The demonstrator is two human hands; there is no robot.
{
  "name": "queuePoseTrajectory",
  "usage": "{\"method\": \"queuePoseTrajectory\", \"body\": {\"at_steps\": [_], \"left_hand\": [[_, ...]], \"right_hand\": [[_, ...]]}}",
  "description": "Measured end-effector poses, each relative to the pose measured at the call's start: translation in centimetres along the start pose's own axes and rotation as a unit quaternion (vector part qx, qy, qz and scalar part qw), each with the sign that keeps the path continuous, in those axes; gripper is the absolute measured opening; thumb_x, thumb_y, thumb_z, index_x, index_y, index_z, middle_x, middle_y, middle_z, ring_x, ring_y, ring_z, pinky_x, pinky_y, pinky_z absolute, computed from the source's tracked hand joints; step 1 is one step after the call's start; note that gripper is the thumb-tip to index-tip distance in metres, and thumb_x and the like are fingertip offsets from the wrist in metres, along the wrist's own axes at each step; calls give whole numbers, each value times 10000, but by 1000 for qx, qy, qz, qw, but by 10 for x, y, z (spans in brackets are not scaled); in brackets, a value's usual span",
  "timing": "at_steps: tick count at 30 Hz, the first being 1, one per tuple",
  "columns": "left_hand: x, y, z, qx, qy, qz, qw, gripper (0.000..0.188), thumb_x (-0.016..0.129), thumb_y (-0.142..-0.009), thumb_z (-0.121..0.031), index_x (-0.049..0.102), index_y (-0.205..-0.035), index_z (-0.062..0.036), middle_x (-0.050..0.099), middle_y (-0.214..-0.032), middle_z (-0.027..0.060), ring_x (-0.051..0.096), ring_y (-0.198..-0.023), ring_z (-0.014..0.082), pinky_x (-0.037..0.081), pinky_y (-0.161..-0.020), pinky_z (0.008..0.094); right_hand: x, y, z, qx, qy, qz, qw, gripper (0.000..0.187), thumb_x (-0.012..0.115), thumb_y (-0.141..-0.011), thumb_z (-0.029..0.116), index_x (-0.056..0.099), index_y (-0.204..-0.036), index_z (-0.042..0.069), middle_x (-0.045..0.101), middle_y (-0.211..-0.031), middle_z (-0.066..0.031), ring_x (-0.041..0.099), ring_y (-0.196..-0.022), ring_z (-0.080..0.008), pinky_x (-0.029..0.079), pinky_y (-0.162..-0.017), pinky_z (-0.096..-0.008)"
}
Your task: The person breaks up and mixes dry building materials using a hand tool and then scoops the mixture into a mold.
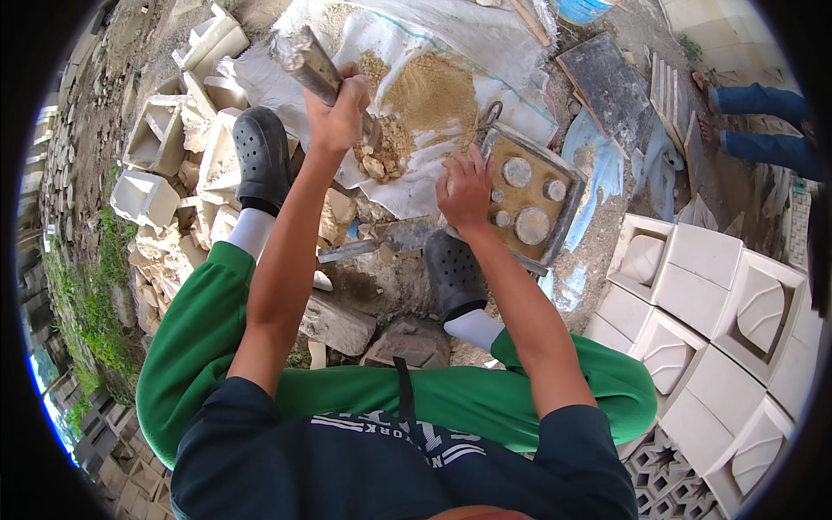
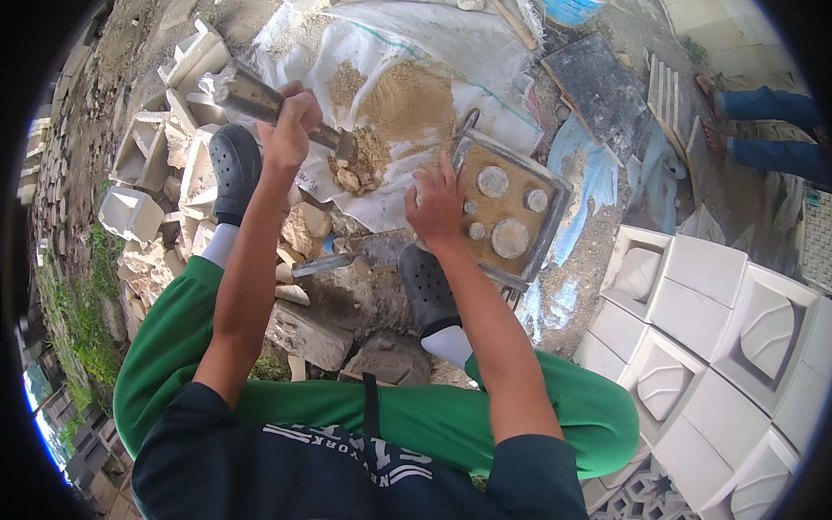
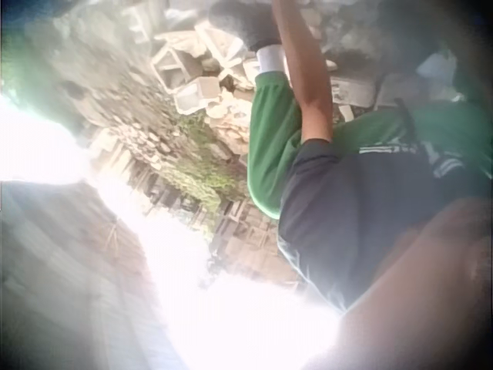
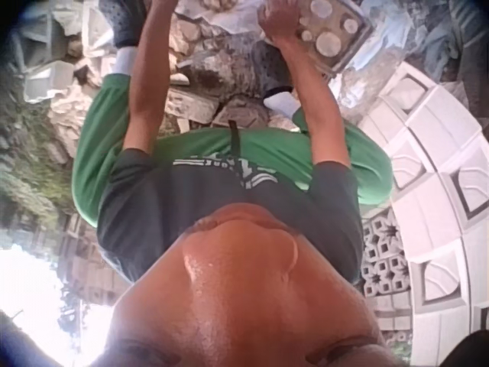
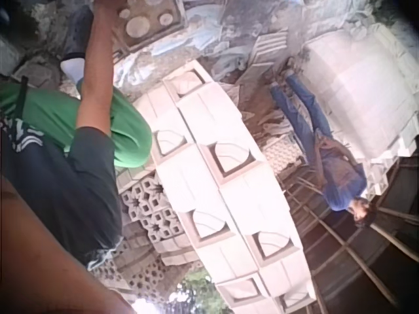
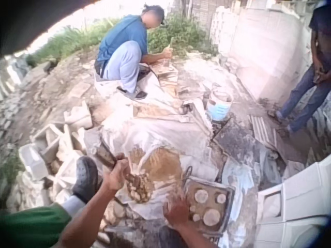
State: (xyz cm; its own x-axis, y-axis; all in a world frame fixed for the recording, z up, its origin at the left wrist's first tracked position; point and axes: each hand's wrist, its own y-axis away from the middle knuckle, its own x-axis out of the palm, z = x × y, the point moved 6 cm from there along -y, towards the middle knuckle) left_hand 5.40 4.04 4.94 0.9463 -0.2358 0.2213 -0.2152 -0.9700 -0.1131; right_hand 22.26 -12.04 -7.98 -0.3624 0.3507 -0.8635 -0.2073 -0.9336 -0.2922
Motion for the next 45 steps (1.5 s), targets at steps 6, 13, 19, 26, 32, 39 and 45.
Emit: {"method": "queuePoseTrajectory", "body": {"at_steps": [6, 13, 19, 26, 32, 39, 45], "left_hand": [[2, 8, 4, 4, 36, 38, 999, 234, 441, -818, -128, 313, -625, -100, 282, -554, -24, 263, -504, 90, 233, -490, 267], [16, 14, 3, -20, 13, 52, 998, 231, 462, -822, -142, 331, -637, -99, 294, -569, -19, 283, -523, 90, 232, -495, 266], [5, 15, 6, 20, 58, 120, 991, 212, 465, -797, -103, 351, -619, -83, 318, -556, -23, 277, -498, 71, 230, -464, 250], [12, 15, -29, 3, 53, 72, 996, 211, 468, -779, -99, 338, -614, -77, 319, -555, -10, 272, -494, 85, 231, -474, 260], [-9, 15, 17, 40, 43, 119, 991, 231, 461, -781, -122, 326, -598, -82, 309, -539, -11, 264, -489, 83, 211, -467, 267], [11, 15, -19, 26, -3, 58, 998, 235, 462, -780, -115, 327, -590, -82, 318, -534, -14, 261, -485, 75, 200, -462, 259], [0, 18, -3, 40, 29, 121, 991, 239, 465, -793, -129, 341, -595, -79, 331, -534, -12, 254, -494, 76, 206, -473, 258]], "right_hand": [[-5, -7, 6, -13, -18, -11, 1000, 217, 597, -773, 169, 627, -970, 82, 576, -1130, -63, 373, -1277, -311, 196, -1079, -573], [0, -5, -4, 7, -7, -2, 1000, 196, 602, -765, 168, 638, -937, 81, 592, -1099, -51, 380, -1273, -295, 205, -1075, -576], [-7, -8, 6, 0, -21, -17, 1000, 192, 602, -747, 173, 655, -901, 71, 605, -1060, -59, 392, -1260, -286, 214, -1076, -573], [-3, -2, 2, 3, 7, -4, 1000, 163, 597, -756, 169, 652, -882, 82, 615, -1046, -36, 387, -1267, -284, 224, -1069, -563], [-3, -6, 11, -1, -7, -10, 1000, 166, 599, -750, 171, 651, -880, 82, 623, -1031, -43, 393, -1261, -287, 222, -1067, -567], [0, 2, -2, 26, -10, 11, 1000, 163, 598, -751, 169, 648, -882, 84, 637, -987, -47, 403, -1254, -287, 216, -1070, -571], [-5, -7, 5, 1, -15, -17, 1000, 153, 596, -752, 162, 647, -872, 81, 638, -989, -57, 409, -1250, -284, 221, -1071, -567]]}}
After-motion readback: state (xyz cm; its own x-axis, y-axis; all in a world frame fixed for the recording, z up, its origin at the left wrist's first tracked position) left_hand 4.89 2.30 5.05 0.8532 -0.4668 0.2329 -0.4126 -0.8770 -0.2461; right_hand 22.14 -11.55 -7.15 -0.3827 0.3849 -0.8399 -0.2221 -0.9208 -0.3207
